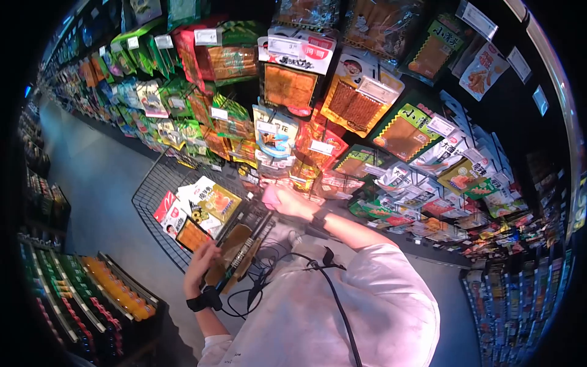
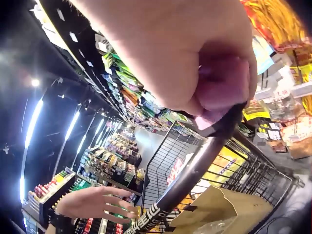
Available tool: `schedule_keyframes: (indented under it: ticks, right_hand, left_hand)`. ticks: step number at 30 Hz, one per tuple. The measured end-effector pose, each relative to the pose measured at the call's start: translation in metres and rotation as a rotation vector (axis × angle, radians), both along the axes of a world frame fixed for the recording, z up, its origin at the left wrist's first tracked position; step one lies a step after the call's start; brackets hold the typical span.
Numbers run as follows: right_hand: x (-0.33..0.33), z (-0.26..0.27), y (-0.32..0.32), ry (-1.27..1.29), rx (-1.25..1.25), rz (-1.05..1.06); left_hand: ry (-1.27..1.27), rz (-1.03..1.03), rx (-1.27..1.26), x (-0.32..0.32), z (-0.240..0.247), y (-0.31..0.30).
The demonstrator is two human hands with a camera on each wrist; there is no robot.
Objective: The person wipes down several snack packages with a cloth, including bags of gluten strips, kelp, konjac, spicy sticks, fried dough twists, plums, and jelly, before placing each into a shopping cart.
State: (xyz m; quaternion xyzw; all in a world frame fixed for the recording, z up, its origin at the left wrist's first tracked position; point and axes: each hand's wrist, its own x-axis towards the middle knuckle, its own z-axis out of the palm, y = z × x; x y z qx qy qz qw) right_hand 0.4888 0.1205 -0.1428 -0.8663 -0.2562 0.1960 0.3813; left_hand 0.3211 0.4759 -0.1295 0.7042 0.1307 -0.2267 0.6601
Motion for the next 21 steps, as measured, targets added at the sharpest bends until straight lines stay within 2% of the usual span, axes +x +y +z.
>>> schedule_keyframes:
  ticks: [1,2,3,5,6,7,9,10,11,13,15,19,21]
  right_hand:
    - [-0.010,-0.005,-0.006,-0.034,0.070,-0.085]
    - [-0.011,-0.044,-0.017,-0.103,0.123,-0.108]
    - [-0.013,-0.027,-0.020,0.170,0.142,-0.132]
    - [-0.015,-0.019,-0.020,0.306,0.326,-0.107]
    - [-0.010,-0.022,-0.021,0.318,0.308,-0.078]
    - [-0.002,-0.032,-0.021,0.269,0.241,-0.019]
    - [0.010,-0.059,-0.018,0.100,0.163,0.139]
    - [0.002,-0.021,-0.017,0.268,0.097,0.001]
    - [0.006,-0.036,-0.016,0.305,0.152,0.031]
    - [0.014,-0.058,-0.013,0.386,0.261,0.092]
    - [0.017,-0.068,-0.013,0.415,0.215,0.125]
    - [0.028,-0.010,-0.012,0.448,0.107,0.183]
    - [0.035,-0.020,-0.004,0.404,0.099,0.180]
  left_hand:
    - [0.100,-0.051,-0.008,0.004,-0.001,-0.003]
    - [0.179,-0.103,-0.005,0.006,-0.006,-0.005]
    - [0.252,-0.119,-0.065,0.009,-0.017,-0.008]
    - [0.486,-0.087,-0.141,0.016,-0.003,-0.027]
    - [0.420,-0.033,-0.287,0.011,-0.037,-0.028]
    - [0.409,-0.068,-0.265,0.016,-0.016,-0.041]
    - [0.435,-0.080,-0.291,0.016,-0.011,-0.053]
    - [0.461,-0.061,-0.339,0.012,-0.042,-0.046]
    - [0.487,-0.044,-0.392,0.012,-0.058,-0.043]
    - [0.516,-0.041,-0.304,0.016,-0.048,-0.048]
    - [0.535,-0.041,-0.236,0.017,-0.037,-0.052]
    - [0.491,0.004,-0.156,0.020,-0.029,-0.055]
    - [0.517,0.001,-0.030,0.027,-0.009,-0.058]
